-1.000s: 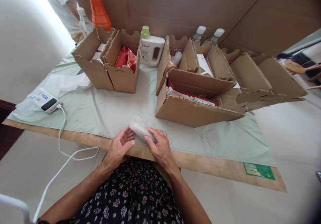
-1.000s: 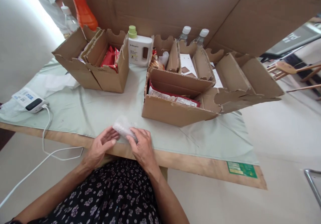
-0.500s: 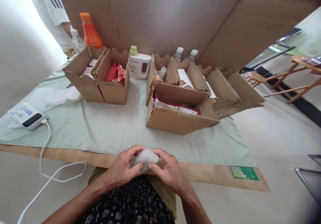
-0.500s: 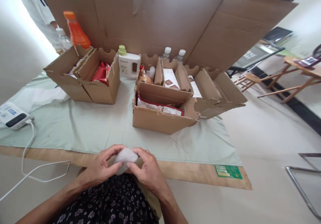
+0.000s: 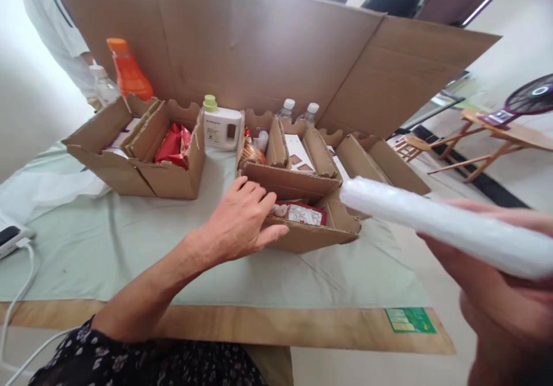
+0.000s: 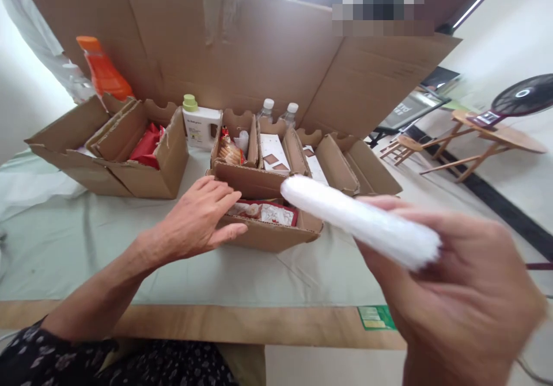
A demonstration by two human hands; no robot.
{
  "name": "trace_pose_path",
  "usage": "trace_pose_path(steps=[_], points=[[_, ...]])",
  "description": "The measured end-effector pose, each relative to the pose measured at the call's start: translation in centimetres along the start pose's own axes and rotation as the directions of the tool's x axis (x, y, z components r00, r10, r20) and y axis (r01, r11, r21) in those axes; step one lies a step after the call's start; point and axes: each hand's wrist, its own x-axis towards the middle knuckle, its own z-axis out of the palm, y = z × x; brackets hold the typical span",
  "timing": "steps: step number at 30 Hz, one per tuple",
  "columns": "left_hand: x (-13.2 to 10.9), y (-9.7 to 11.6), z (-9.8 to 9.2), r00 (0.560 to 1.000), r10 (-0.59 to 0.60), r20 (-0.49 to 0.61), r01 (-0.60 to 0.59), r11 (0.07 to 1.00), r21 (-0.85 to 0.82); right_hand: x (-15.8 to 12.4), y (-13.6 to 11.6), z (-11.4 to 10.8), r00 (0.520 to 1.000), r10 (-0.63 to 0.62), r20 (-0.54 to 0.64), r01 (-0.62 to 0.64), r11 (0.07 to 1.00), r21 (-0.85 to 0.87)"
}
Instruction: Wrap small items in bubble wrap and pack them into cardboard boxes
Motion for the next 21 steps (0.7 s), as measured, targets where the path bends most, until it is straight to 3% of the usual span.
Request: trace_pose_path(steps=[2, 4, 8, 14, 17, 21], points=[[0.1, 0.0, 0.6, 0.999, 0.021, 0.036, -0.022, 1.000, 0.014, 2.5, 0.8, 1.9, 1.000, -0.023, -0.018, 0.023, 1.000, 0.015], [-0.3, 0.1, 0.9, 0.999, 0.038, 0.008, -0.038, 0.999, -0.011, 4.5, 2.0, 4.0, 0.990, -0.071, 0.125, 0.070, 0.997, 0.016], [-0.8, 0.2, 1.1, 0.998, 0.037, -0.041, -0.040, 0.998, -0.051, 6.7, 3.6, 7.8, 0.915, -0.112, 0.388, 0.146, 0.987, -0.060], [-0.3, -0.1, 1.6, 0.997, 0.021, -0.071, -0.025, 0.998, -0.061, 8.6, 2.9, 13.0, 0.796, -0.109, 0.595, 0.289, 0.933, -0.216], [-0.3, -0.3, 1.7, 0.996, 0.023, -0.090, -0.028, 0.998, -0.059, 9.1, 3.2, 14.2, 0.719, -0.030, 0.694, 0.314, 0.905, -0.286], [-0.4, -0.6, 1.7, 0.995, 0.027, -0.093, -0.033, 0.997, -0.069, 8.9, 4.5, 13.4, 0.640, 0.033, 0.767, 0.375, 0.859, -0.350]])
